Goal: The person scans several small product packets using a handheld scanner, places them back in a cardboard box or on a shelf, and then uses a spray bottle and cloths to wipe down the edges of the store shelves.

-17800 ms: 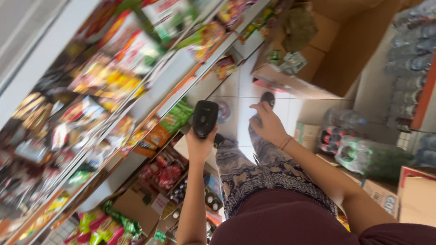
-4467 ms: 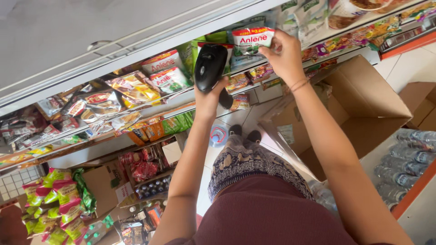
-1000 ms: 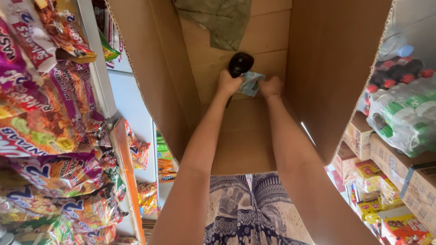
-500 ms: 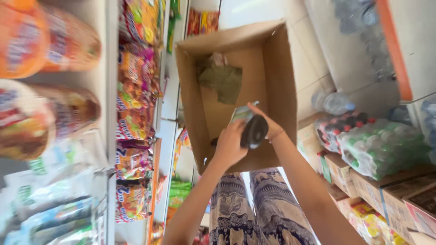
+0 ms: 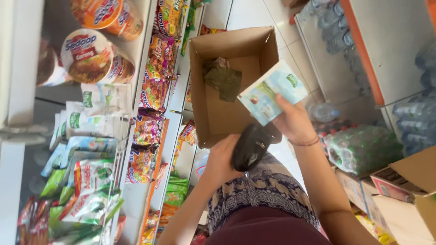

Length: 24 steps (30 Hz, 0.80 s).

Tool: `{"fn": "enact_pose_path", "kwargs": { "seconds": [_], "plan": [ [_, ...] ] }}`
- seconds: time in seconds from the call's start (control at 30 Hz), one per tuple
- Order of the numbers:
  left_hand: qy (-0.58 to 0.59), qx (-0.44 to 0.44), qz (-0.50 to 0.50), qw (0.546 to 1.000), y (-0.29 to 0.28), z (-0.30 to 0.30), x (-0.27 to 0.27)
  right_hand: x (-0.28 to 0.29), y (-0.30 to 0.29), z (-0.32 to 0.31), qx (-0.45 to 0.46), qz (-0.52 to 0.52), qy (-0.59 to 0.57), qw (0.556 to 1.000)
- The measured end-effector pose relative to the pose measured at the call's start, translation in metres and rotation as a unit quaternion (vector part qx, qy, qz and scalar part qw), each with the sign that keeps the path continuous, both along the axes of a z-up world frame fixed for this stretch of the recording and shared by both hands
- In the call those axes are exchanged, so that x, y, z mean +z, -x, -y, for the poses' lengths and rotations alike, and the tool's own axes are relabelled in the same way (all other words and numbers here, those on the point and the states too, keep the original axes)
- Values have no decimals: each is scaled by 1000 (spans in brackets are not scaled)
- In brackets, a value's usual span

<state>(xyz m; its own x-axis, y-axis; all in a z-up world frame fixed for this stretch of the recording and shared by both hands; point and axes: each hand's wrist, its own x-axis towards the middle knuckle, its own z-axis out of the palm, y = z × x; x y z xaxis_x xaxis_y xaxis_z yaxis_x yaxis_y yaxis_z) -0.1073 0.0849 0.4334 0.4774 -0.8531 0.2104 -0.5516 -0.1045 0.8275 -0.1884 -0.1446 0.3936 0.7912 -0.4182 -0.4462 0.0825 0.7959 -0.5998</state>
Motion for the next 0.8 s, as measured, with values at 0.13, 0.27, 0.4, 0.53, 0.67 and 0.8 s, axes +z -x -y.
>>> {"fn": "enact_pose_path", "kwargs": {
  "seconds": [0.13, 0.27, 0.4, 0.53, 0.67, 0.8],
  "plan": [
    [-52, 54, -159, 984, 25, -16, 4, 14, 23, 10, 17, 45, 75, 996],
    [-41, 68, -139, 987, 38, -20, 11, 22, 36, 14, 30, 79, 93, 992],
    [4, 66, -129, 989, 48, -19, 16, 25, 37, 9, 33, 84, 106, 990],
    [19, 81, -116, 990, 51, -18, 16, 31, 29, 5, 54, 69, 108, 990],
    [34, 99, -131, 986, 56, -24, 14, 33, 22, 3, 79, 77, 116, 987],
    [13, 117, -160, 980, 55, -30, 15, 32, 14, -1, 85, 92, 115, 985]
  ]
}}
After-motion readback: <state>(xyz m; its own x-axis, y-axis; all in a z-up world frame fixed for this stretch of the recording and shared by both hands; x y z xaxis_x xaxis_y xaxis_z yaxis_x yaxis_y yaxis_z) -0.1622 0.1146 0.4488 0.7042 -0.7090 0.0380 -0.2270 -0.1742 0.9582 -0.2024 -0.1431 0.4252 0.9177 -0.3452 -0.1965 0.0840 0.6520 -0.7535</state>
